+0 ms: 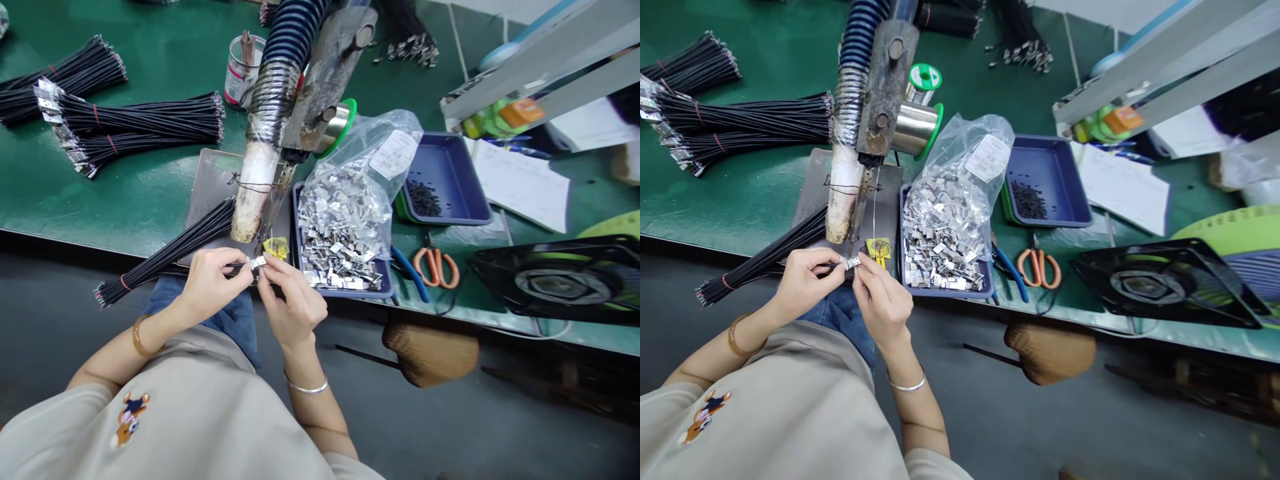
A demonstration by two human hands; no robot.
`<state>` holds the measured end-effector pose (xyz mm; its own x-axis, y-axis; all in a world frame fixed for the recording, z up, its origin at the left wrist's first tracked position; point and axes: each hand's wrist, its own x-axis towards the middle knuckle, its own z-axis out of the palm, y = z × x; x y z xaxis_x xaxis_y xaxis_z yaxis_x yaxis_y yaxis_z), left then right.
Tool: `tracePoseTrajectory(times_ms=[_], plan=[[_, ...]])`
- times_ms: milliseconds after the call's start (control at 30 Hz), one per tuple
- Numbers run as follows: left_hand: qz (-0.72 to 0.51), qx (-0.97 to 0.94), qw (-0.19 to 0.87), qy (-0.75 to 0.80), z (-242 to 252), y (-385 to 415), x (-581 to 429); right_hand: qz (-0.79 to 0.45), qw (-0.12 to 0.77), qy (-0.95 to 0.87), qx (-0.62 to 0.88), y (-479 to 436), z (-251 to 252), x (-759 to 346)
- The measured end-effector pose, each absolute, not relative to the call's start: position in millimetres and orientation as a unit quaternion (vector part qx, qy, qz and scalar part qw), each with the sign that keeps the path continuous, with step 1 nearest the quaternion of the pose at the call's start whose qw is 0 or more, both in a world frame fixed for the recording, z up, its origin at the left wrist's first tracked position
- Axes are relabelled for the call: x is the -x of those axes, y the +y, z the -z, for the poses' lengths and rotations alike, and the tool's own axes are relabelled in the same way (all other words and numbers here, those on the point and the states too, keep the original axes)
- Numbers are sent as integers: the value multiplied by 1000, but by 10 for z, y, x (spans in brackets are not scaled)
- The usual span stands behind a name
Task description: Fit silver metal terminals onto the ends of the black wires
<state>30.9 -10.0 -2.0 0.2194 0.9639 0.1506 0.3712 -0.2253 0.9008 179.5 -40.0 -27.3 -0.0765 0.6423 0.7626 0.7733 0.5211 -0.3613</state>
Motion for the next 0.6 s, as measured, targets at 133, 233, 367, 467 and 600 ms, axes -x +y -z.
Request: tracePoseTrajectory(times_ms=[133,233,367,467,600], plan=[[-380,-669,386,509,47,-109,-335,61,478,-731,483,-405,259,-1791],[-382,-671,372,515,37,-109,-342,42,481,-727,488,-408,252,-1781],[-395,-683,336,514,23,-111,-348,17,480,-720,501,-405,247,-1771],[-406,-684,321,514,35,-114,-355,9,480,-719,503,-402,235,-1766],[-421,-683,311,510,41,-119,-354,6,480,-717,505,-401,207,-1760]])
